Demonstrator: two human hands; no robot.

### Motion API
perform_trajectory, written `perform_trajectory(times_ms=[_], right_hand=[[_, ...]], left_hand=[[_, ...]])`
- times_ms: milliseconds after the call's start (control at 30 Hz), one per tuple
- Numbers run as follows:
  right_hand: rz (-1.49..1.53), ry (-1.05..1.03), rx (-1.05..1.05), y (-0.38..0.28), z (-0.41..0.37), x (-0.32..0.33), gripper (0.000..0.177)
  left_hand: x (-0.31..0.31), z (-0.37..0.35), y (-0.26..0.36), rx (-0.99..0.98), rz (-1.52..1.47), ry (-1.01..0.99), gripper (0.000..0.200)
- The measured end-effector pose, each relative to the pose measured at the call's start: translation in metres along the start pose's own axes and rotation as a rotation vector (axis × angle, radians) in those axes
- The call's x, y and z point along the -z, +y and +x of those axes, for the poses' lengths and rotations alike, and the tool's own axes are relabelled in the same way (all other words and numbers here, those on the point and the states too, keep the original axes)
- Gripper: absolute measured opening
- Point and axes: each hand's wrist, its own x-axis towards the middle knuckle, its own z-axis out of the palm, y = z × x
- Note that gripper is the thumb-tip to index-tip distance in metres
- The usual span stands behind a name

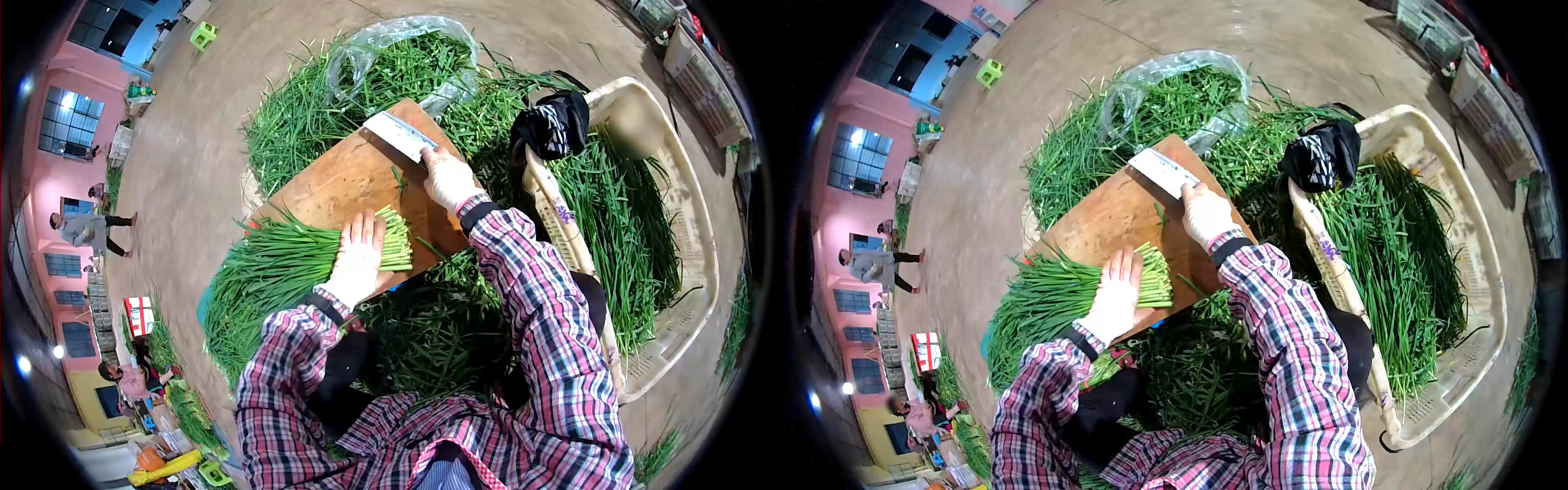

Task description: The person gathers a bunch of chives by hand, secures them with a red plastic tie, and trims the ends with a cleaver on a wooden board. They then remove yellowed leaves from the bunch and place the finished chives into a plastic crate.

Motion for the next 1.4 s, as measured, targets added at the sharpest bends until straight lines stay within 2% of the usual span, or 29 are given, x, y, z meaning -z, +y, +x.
perform_trajectory(times_ms=[100,167,233,300,333,367,433,500,533,567,600,633,733,833,967,1067,1167,1200,1300,1333,1400], right_hand=[[0.405,0.049,-0.134,-0.015,-0.019,0.007,0.045],[0.777,-0.009,-0.333,-0.027,-0.036,0.007,0.049],[1.105,-0.022,-0.503,-0.054,-0.073,0.026,0.049],[1.198,0.021,-0.419,-0.064,-0.113,0.019,0.050],[1.232,0.013,-0.410,-0.072,-0.132,0.020,0.051],[1.225,-0.026,-0.420,-0.083,-0.150,0.029,0.052],[1.222,-0.070,-0.403,-0.100,-0.181,0.040,0.054],[1.239,-0.042,-0.303,-0.110,-0.199,0.034,0.055],[1.247,-0.021,-0.252,-0.113,-0.205,0.030,0.055],[1.208,0.031,-0.180,-0.117,-0.208,0.023,0.055],[1.268,-0.061,-0.302,-0.128,-0.214,0.036,0.054],[1.336,-0.053,-0.345,-0.131,-0.220,0.026,0.053],[1.177,-0.007,-0.321,-0.134,-0.234,0.013,0.048],[1.218,-0.053,-0.425,-0.137,-0.246,0.017,0.045],[1.330,-0.033,-0.433,-0.135,-0.255,0.000,0.042],[1.283,-0.039,-0.437,-0.137,-0.254,0.002,0.042],[1.122,-0.014,-0.392,-0.137,-0.260,0.000,0.043],[1.176,-0.004,-0.390,-0.140,-0.261,0.002,0.042],[0.979,0.058,-0.348,-0.137,-0.258,-0.008,0.045],[0.918,-0.110,-0.514,-0.143,-0.242,0.012,0.046],[0.927,0.005,-0.437,-0.134,-0.224,-0.018,0.044]], left_hand=[[0.004,0.010,-0.006,0.056,-0.020,-0.105,0.113],[0.019,0.026,-0.008,0.159,-0.066,-0.241,0.117],[0.023,0.032,-0.018,0.153,-0.158,-0.276,0.118],[0.019,0.043,-0.024,0.170,-0.106,-0.350,0.112],[0.024,0.052,-0.025,0.194,-0.087,-0.471,0.107],[0.028,0.060,-0.024,0.219,-0.067,-0.595,0.103],[0.022,0.052,-0.018,0.240,-0.049,-0.385,0.086],[0.025,0.055,-0.018,0.259,-0.091,-0.485,0.080],[0.022,0.051,-0.015,0.266,-0.072,-0.419,0.078],[0.017,0.056,-0.019,0.240,-0.083,-0.504,0.084],[0.021,0.056,-0.019,0.230,-0.112,-0.515,0.080],[0.025,0.056,-0.018,0.219,-0.140,-0.525,0.075],[0.028,0.058,-0.015,0.269,-0.111,-0.590,0.066],[0.031,0.049,-0.012,0.302,-0.135,-0.455,0.061],[0.026,0.047,-0.017,0.279,-0.183,-0.441,0.066],[0.011,0.046,-0.020,0.265,-0.155,-0.331,0.068],[0.015,0.049,-0.017,0.281,-0.134,-0.413,0.068],[0.014,0.047,-0.016,0.278,-0.124,-0.396,0.067],[0.012,0.045,-0.015,0.265,-0.130,-0.350,0.070],[0.006,0.043,-0.014,0.268,-0.095,-0.324,0.073],[-0.004,0.042,-0.015,0.244,-0.073,-0.265,0.070]])
